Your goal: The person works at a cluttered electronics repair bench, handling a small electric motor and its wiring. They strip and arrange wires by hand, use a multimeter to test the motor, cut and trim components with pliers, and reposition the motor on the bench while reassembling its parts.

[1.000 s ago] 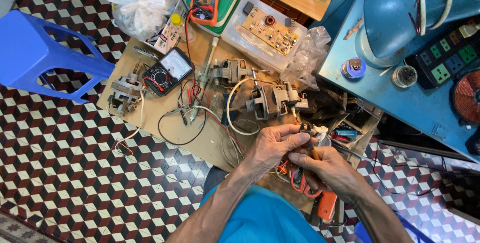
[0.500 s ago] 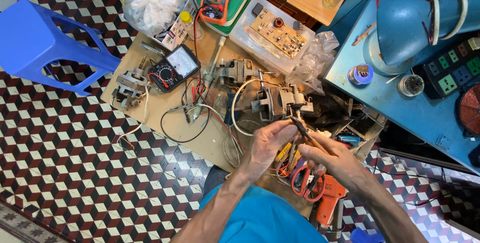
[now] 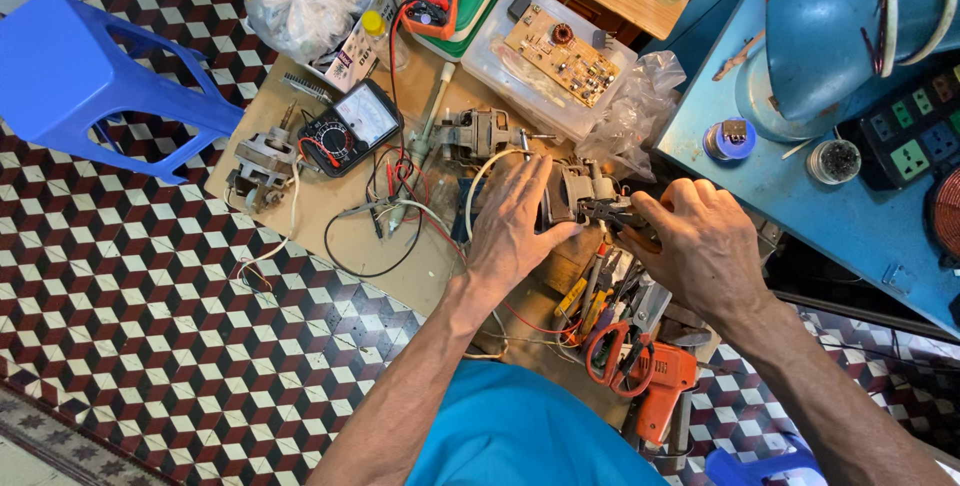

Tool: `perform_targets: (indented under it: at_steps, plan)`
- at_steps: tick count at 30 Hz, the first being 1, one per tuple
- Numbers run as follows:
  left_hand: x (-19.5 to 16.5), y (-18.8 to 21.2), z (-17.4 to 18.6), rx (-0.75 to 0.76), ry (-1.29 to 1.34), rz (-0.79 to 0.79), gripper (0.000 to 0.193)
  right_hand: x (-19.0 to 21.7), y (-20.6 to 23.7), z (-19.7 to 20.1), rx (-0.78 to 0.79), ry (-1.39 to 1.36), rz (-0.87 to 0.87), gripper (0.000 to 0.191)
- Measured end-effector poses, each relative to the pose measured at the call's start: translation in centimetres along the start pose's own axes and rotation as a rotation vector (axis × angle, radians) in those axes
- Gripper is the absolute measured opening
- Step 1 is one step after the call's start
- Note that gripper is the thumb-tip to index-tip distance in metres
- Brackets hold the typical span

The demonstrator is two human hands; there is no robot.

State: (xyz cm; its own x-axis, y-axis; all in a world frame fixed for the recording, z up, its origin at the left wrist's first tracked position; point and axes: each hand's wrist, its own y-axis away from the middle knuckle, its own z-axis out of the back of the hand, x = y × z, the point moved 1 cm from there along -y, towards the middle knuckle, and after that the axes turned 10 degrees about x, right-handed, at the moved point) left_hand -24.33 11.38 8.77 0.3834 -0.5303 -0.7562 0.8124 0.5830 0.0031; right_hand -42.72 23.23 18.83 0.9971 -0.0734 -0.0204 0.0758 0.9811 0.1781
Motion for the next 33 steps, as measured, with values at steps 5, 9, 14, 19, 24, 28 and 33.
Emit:
perform_targets:
  at_steps: [5,9,14,19,24,28,33]
  plan:
    - [1.1,0.0,-1.1,0.022,0.038,0.042,0.097,0.0,-0.3,-0.1,-0.012,0.055,-0.011,0.045]
    - [1.1,0.1,-1.0,0.017,0.050,0.034,0.097,0.1,-0.6,0.2,-0.049,0.034,0.019,0.045]
    - [0.9,0.0,-0.7,0.024,0.052,0.037,0.097,0.3,-0.5,0.4,-0.060,0.012,0.031,0.045]
    - [0.7,0.0,-0.4,0.025,0.047,0.041,0.097,0.5,-0.8,0.6,-0.058,0.045,0.043,0.046]
    - [0.7,0.0,-0.4,0.027,0.071,0.038,0.098,0.9,-0.9,0.9,-0.067,0.092,0.048,0.041]
    - [0.7,0.0,-0.3,0.026,0.077,0.030,0.099,1.2,-1.1,1.0,-0.059,0.146,0.061,0.039]
    - [0.8,0.1,-0.2,0.054,0.061,0.058,0.098,1.4,-1.3,1.3,-0.043,0.194,0.057,0.031]
